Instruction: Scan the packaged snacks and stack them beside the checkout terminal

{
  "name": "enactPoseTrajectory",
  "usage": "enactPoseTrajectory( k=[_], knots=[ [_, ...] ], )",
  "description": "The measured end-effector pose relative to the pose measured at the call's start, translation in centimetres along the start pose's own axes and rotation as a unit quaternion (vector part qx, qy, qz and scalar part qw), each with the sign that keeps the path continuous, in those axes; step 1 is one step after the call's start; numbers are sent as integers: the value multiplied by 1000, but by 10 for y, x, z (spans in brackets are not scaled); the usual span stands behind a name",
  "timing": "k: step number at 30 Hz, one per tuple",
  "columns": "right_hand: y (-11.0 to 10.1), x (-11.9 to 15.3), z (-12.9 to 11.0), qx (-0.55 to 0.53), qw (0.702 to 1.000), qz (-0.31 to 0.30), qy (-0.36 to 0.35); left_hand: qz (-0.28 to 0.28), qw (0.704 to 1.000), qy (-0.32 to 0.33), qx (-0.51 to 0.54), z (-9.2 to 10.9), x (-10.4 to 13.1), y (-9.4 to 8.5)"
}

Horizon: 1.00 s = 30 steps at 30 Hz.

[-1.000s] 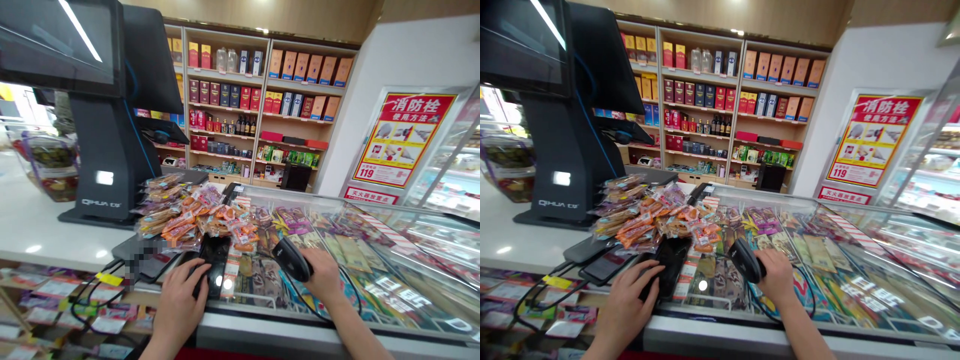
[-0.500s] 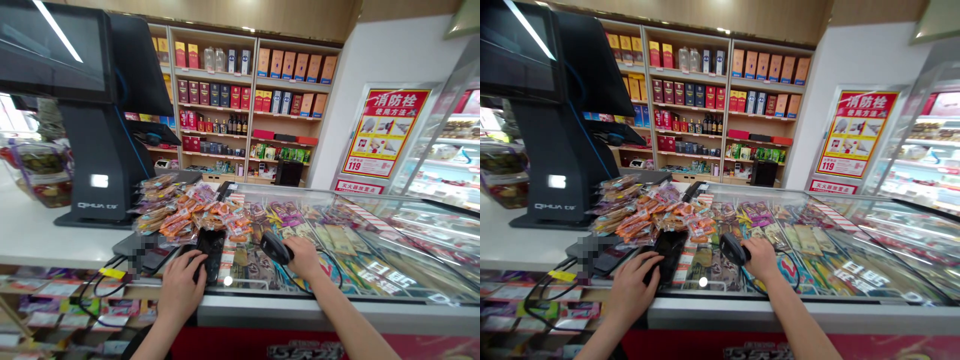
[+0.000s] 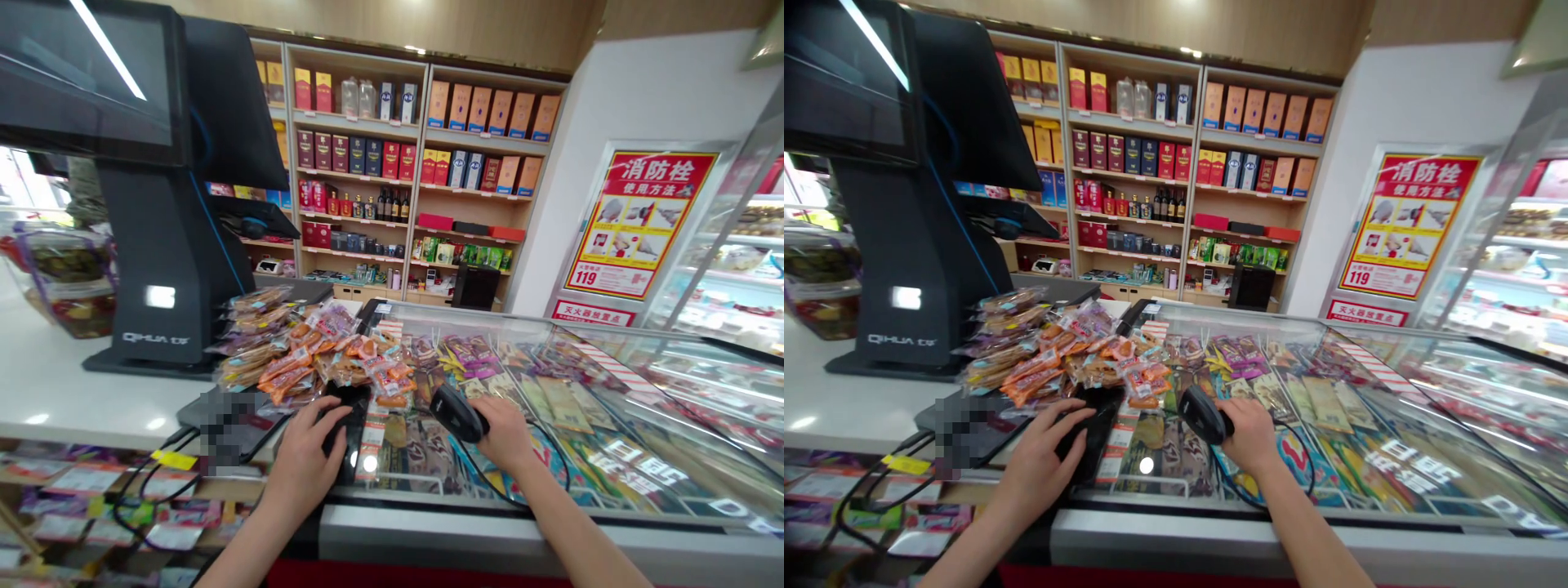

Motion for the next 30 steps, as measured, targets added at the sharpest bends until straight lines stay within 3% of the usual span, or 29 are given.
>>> enactPoseTrajectory(
  k=[5,10,16,23,30],
  knots=[
    [4,-37,5,-4,998,22,56,-104,994,22,-3,18,-65,20],
    [16,-69,2,-4,997,30,71,-208,966,-62,-140,25,-114,47],
    [29,-55,9,-22,999,7,38,-180,971,-48,-147,17,-113,56],
    [15,-54,6,-65,998,-18,21,-109,994,24,-21,17,-107,55],
    [4,-59,-4,-61,997,-32,19,-71,991,110,16,23,-105,62]
  ],
)
Point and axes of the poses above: each hand's wrist, its own x-axis away from the middle knuckle, its own y-axis out of the palm, z = x × y, the point moved 3 cm from there along -x, towards the middle knuckle, and after that the axes turned 2 degrees about y, right-handed, at the moved point
